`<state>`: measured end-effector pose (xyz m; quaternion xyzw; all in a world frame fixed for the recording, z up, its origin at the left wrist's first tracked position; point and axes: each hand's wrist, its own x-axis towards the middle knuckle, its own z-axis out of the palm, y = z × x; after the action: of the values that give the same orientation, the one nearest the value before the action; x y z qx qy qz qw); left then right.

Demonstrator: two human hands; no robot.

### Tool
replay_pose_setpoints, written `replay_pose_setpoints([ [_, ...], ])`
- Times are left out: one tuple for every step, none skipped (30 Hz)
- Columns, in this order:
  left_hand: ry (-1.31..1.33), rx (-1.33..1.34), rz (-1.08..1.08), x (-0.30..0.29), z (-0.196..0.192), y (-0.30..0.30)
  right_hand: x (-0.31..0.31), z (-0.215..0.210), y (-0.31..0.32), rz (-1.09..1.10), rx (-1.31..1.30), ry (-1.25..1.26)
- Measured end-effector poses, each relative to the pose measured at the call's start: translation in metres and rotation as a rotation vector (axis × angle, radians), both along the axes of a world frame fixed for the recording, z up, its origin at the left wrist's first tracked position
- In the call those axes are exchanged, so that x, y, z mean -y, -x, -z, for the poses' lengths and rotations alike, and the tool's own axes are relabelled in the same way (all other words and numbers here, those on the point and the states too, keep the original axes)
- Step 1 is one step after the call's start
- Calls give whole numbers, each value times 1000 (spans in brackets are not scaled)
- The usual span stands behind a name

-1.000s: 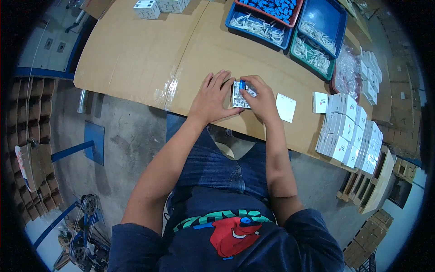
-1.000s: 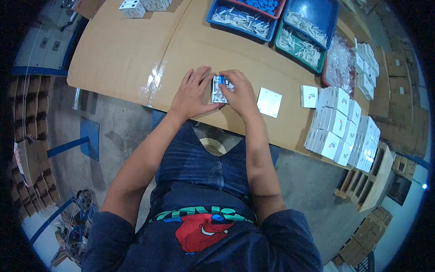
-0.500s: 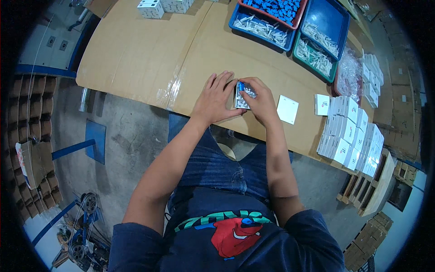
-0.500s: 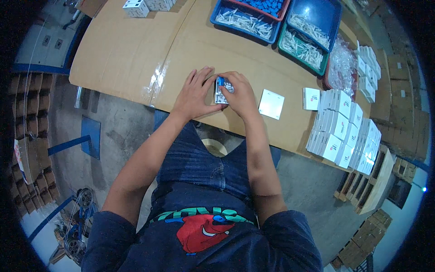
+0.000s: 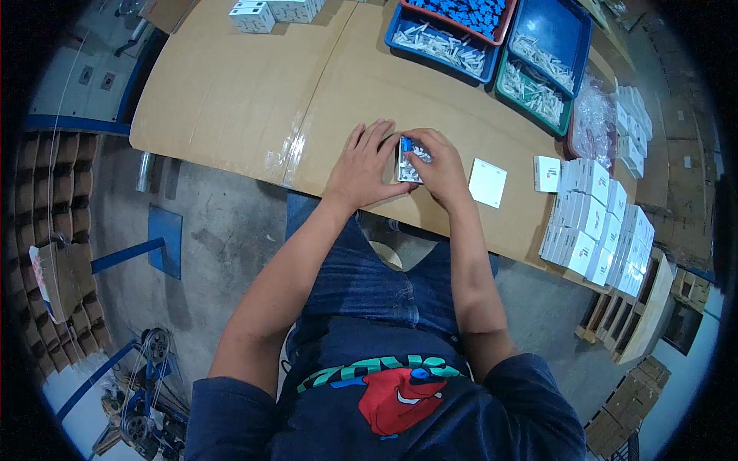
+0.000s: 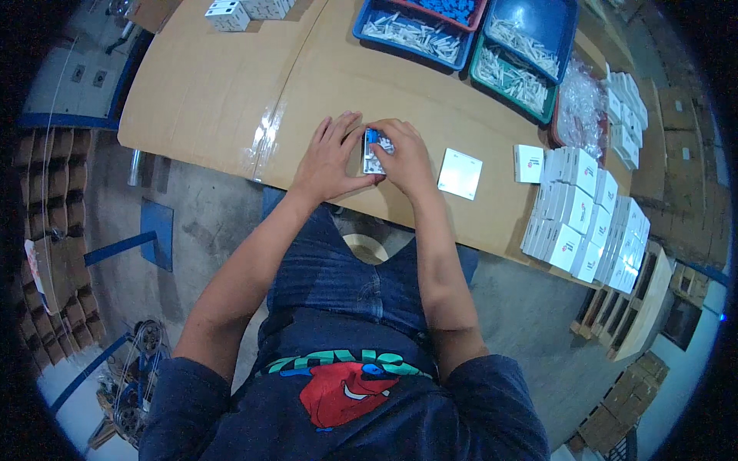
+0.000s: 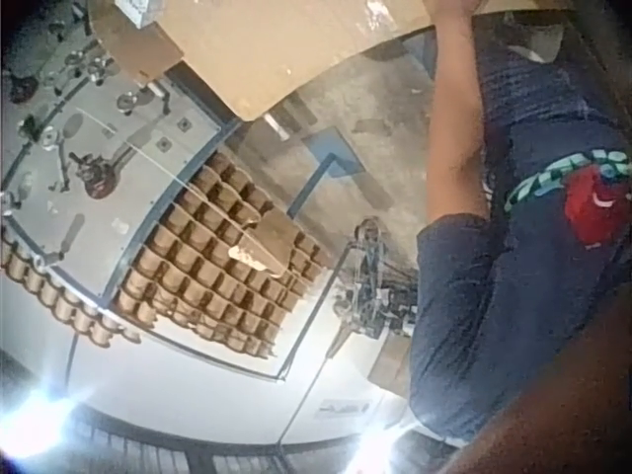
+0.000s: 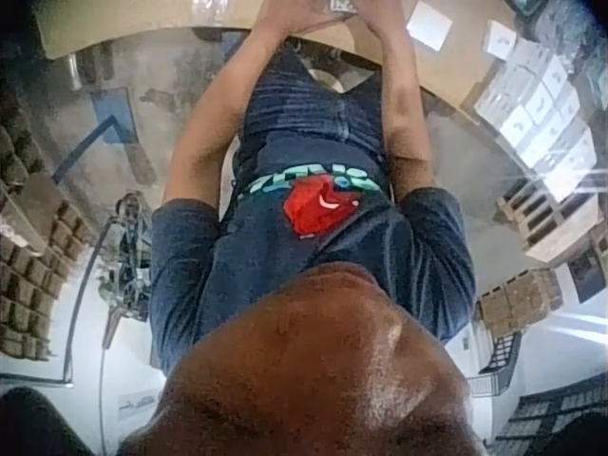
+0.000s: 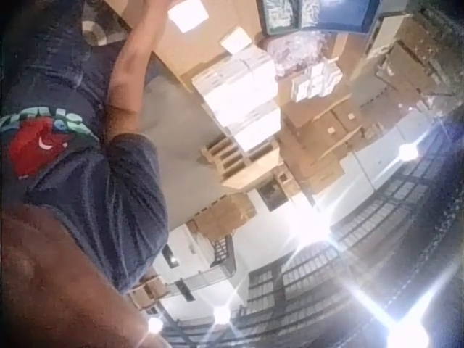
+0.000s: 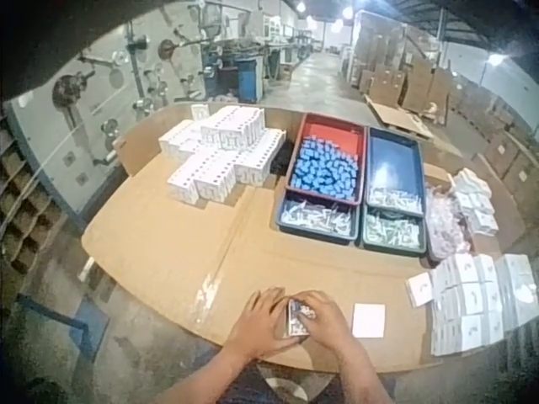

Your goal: Packaging small white electronic components into plastic bags and placing them into boxes.

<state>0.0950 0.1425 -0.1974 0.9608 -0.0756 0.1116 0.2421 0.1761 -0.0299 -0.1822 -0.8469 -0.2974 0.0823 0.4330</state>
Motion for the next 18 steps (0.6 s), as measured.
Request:
replay_pose_setpoints([
  [-1, 0, 1, 0, 1, 0, 0, 0, 0, -8, 4, 7],
  [-18, -3, 2, 0, 2, 0, 0, 0, 0, -16, 7, 13],
  [-35, -5, 2, 0, 3, 0, 0, -1, 0, -15, 7, 12],
  [-35, -5, 2, 0, 4, 0, 0, -2, 1, -13, 11, 13],
  [-14, -2, 2, 0, 4, 0, 0, -2, 1, -10, 16, 14],
  [9, 1, 1, 1, 4, 0, -1, -1, 1, -9, 16, 14],
  [10, 1, 2, 1, 4, -1, -2, 0, 2, -1, 23, 14],
  [7, 3, 1, 1, 4, 0, -2, 2, 2, 7, 29, 9],
  [5, 5, 1, 1, 4, 0, -2, 3, 2, 8, 27, 7],
  [2, 3, 2, 0, 4, 0, -2, 4, 1, 5, 41, 11],
  [-22, -1, 5, 0, 4, -1, -2, 6, 0, 3, 56, 19],
  [-47, -4, 7, -1, 5, -1, -1, 7, 0, 4, 55, 20],
  [-47, -4, 9, 0, 5, -1, -1, 7, 0, 8, 53, 24],
  [-47, -5, 7, 0, 5, 0, -2, 7, 0, 9, 51, 27],
  [-47, -5, 5, -1, 5, 0, -2, 6, 1, 8, 52, 25],
  [-48, -4, 4, -1, 5, 0, -2, 5, 2, 12, 33, 44],
  [-44, -9, 5, 0, 5, 0, -2, 4, 2, 17, 15, 64],
  [-39, -14, 6, 0, 5, -1, 0, 4, 2, 18, 16, 65],
])
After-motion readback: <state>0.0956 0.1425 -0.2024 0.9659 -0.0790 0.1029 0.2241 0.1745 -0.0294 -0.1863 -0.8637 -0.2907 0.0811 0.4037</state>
